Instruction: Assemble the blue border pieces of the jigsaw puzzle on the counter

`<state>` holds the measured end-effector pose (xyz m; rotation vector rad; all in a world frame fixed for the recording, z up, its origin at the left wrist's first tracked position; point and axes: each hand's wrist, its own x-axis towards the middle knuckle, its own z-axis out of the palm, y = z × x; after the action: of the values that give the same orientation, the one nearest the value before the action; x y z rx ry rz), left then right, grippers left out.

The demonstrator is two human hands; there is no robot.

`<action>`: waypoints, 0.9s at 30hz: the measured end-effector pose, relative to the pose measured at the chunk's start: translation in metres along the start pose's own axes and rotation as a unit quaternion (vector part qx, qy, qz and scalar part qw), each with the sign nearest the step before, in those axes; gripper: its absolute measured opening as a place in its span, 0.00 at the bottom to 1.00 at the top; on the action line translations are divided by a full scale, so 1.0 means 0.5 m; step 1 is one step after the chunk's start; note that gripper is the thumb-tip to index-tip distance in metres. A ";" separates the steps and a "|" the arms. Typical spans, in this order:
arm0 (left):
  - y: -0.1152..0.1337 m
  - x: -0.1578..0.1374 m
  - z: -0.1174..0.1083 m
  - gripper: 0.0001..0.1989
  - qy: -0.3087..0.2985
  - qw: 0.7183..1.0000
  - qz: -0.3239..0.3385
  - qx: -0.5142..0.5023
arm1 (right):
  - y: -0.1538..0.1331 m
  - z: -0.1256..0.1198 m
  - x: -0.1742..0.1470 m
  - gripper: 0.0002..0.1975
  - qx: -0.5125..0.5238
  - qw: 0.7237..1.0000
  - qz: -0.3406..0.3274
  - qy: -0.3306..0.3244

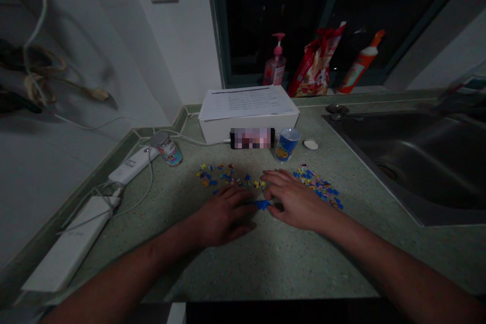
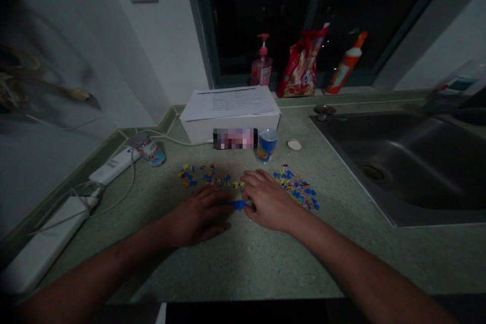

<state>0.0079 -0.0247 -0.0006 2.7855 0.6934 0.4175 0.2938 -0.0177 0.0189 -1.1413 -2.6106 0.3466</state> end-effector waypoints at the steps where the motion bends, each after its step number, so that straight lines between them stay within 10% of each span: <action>1: 0.000 0.000 0.000 0.22 -0.001 1.000 -0.001 -0.001 | 0.000 -0.001 0.000 0.05 -0.001 1.000 -0.003 0.001; 27: -0.002 0.000 -0.001 0.21 0.014 1.000 -0.001 -0.015 | -0.001 -0.005 0.000 0.08 0.034 0.999 -0.017 0.007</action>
<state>0.0071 -0.0238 -0.0003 2.7558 0.6899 0.4625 0.2943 -0.0179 0.0214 -1.0729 -2.5821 0.4155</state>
